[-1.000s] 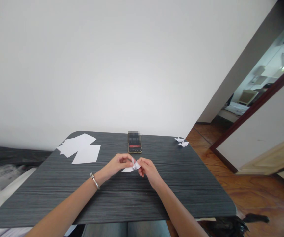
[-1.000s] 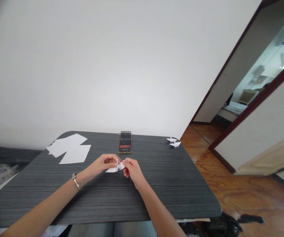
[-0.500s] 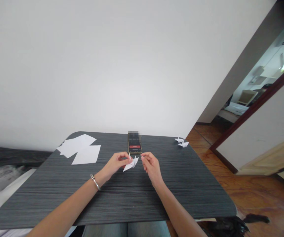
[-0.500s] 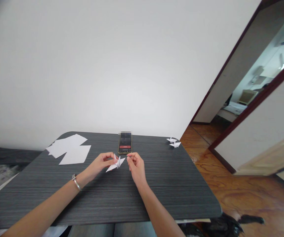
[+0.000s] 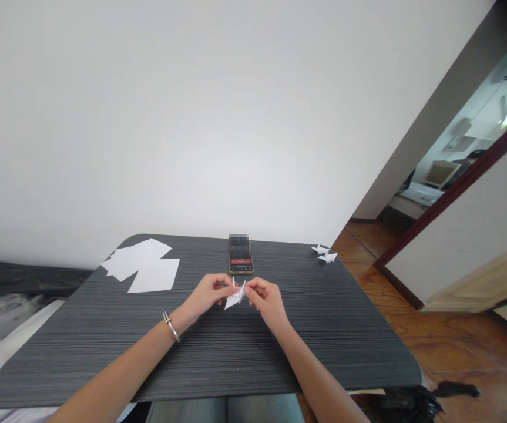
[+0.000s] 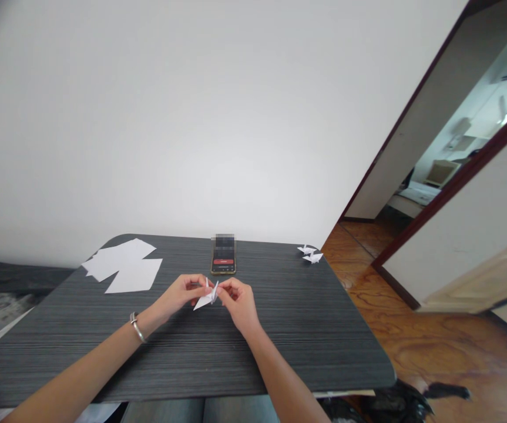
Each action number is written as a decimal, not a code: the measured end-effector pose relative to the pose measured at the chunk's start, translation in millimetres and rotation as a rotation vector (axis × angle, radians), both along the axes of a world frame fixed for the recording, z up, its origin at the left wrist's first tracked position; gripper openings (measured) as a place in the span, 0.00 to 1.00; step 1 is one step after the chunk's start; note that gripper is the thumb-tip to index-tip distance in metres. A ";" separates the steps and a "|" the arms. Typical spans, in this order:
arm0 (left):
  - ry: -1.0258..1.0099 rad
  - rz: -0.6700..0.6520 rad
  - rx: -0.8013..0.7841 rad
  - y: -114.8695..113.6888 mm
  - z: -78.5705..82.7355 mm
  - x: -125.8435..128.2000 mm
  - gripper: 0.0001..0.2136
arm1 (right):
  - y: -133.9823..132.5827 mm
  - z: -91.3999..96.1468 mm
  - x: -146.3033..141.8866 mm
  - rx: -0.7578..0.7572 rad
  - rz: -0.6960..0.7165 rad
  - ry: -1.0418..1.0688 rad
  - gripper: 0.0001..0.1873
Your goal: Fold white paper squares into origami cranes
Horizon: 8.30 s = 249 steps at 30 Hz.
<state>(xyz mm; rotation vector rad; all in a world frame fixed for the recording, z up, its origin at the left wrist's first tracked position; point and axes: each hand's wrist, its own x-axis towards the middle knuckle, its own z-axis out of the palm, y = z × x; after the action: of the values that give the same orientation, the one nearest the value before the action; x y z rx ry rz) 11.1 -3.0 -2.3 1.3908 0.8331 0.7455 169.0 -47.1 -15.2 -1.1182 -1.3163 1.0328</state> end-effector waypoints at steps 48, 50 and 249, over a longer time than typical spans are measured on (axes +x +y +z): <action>0.008 -0.295 0.002 -4.9 1.7 -3.1 0.10 | -3.4 0.5 8.4 0.072 0.241 0.027 0.05; 0.011 -0.301 -0.019 -6.0 3.3 -2.8 0.10 | -4.2 0.2 9.4 0.092 0.238 -0.005 0.04; 0.092 0.098 0.935 -6.7 6.4 -6.6 0.06 | 1.7 7.3 -1.6 -0.295 0.364 0.590 0.06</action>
<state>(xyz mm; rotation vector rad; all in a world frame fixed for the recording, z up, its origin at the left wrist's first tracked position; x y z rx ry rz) 4.6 -9.6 4.1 2.2282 0.6343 1.2390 167.5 -45.4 -7.9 -0.6989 -0.9160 1.7155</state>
